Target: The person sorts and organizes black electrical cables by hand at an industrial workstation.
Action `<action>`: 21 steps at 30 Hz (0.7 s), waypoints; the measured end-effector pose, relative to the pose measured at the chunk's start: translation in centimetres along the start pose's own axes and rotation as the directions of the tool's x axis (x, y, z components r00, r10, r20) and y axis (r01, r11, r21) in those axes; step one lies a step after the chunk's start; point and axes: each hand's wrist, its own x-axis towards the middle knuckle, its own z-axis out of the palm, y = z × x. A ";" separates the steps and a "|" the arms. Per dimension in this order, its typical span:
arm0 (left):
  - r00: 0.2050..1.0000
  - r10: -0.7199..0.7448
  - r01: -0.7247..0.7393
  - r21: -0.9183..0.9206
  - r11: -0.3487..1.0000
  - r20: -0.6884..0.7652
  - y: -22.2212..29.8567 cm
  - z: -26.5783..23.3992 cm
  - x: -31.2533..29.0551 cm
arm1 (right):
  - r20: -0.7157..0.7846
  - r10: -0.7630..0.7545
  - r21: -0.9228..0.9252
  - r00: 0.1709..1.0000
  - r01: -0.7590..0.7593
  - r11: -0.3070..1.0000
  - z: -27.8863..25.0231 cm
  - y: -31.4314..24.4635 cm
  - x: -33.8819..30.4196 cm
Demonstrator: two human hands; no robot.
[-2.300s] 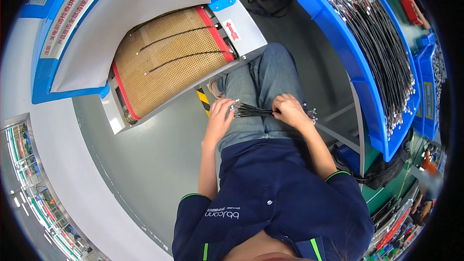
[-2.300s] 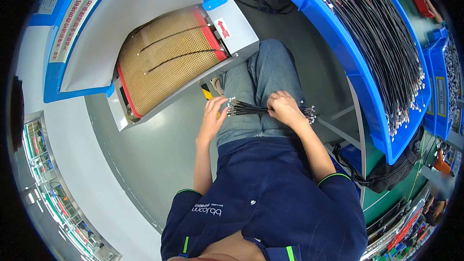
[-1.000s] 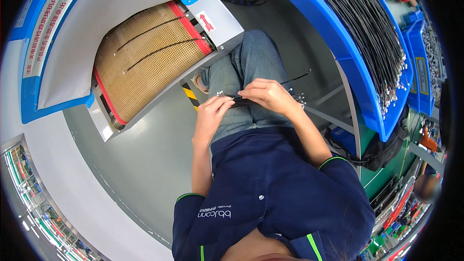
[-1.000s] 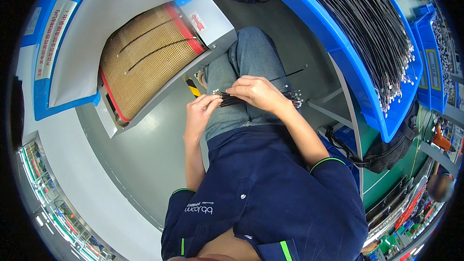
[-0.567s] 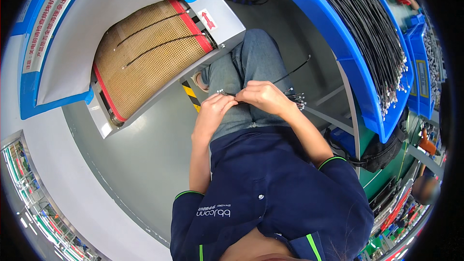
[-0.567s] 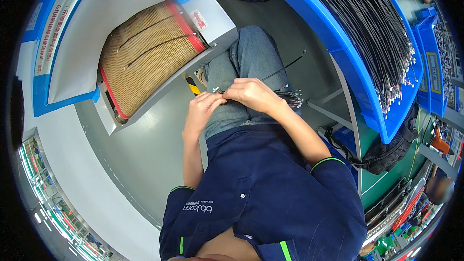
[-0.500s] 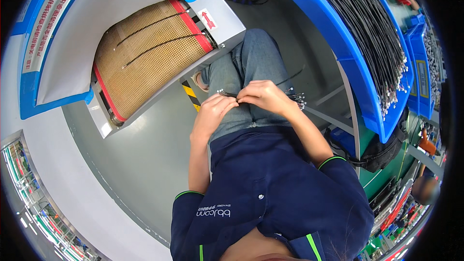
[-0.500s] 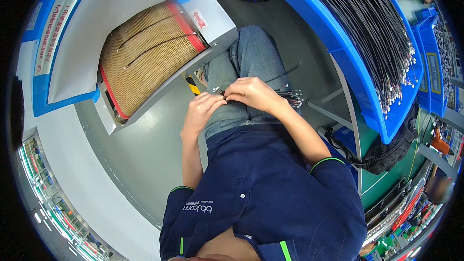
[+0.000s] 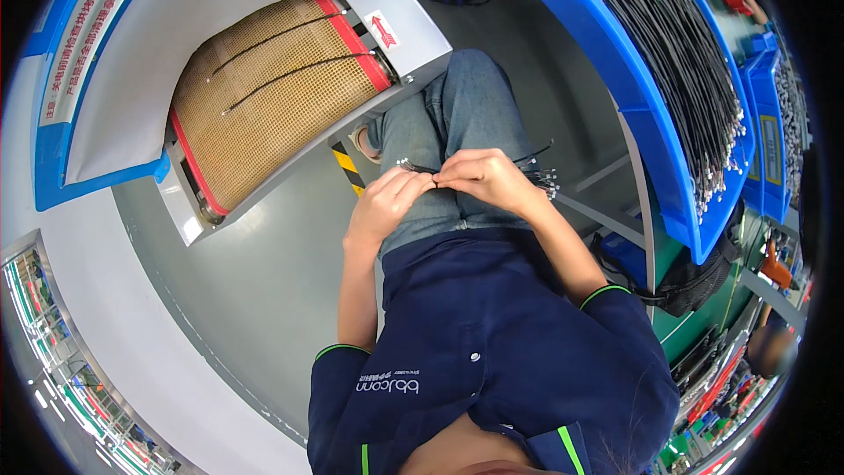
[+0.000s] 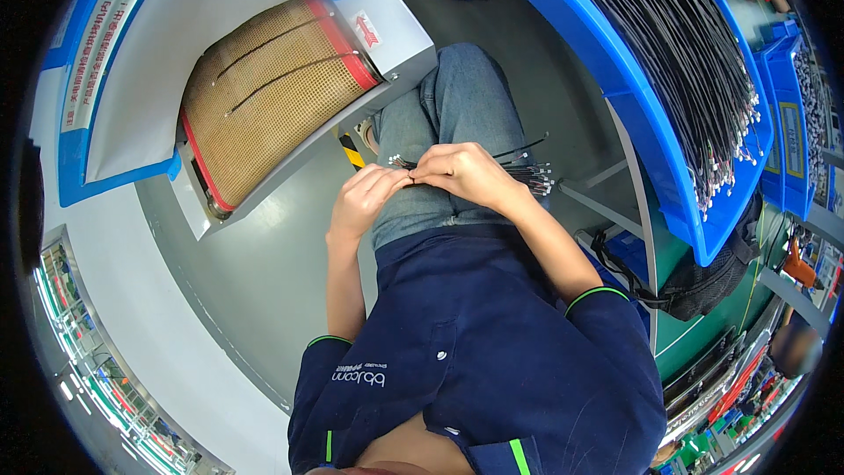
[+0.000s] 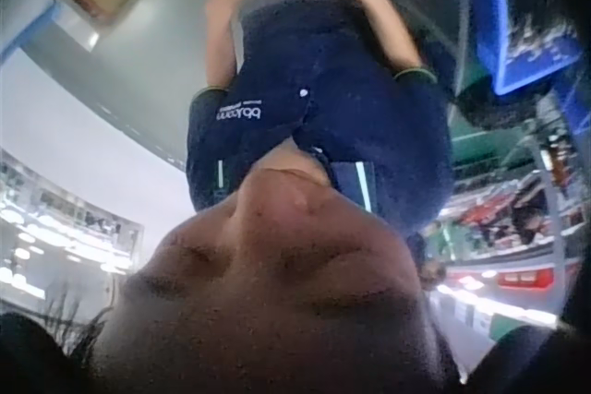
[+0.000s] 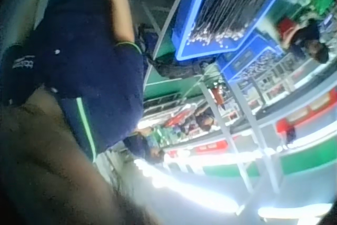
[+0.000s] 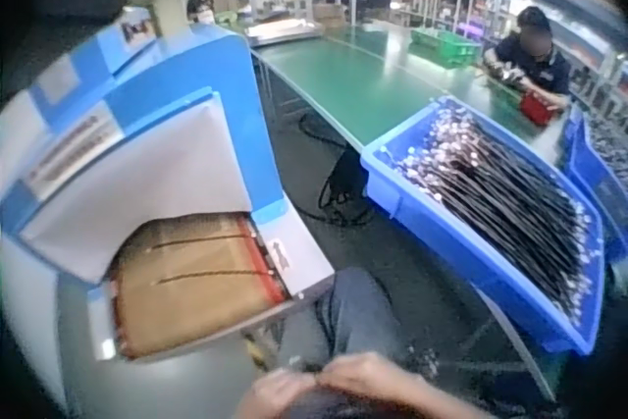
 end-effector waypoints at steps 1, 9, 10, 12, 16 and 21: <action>1.000 0.001 -0.001 -0.001 1.000 0.001 -0.1 0.0 0.0 | -0.038 -0.004 0.018 0.999 0.005 1.000 0.1 -0.1 0.0; 0.995 0.034 -0.034 -0.007 0.999 -0.097 0.0 -0.7 0.0 | -0.024 0.096 0.052 0.995 -0.095 0.994 -0.6 -1.7 0.5; 0.995 0.034 -0.035 -0.006 0.999 -0.097 0.0 -0.7 0.1 | -0.012 0.105 0.058 0.994 -0.104 0.993 -0.6 -1.8 0.5; 0.989 -0.006 0.000 -0.043 0.999 -0.146 0.3 -0.6 0.5 | -0.013 0.106 0.059 0.994 -0.105 0.993 -0.6 -1.7 0.6; 0.991 0.017 -0.025 -0.058 0.998 -0.130 0.6 -0.3 0.7 | -0.035 0.099 0.041 0.994 -0.098 0.994 -0.6 -1.6 0.7; 0.989 -0.032 0.022 -0.068 0.997 -0.146 0.8 -0.4 0.8 | -0.064 0.060 0.024 0.996 -0.059 0.998 -0.6 -1.3 0.6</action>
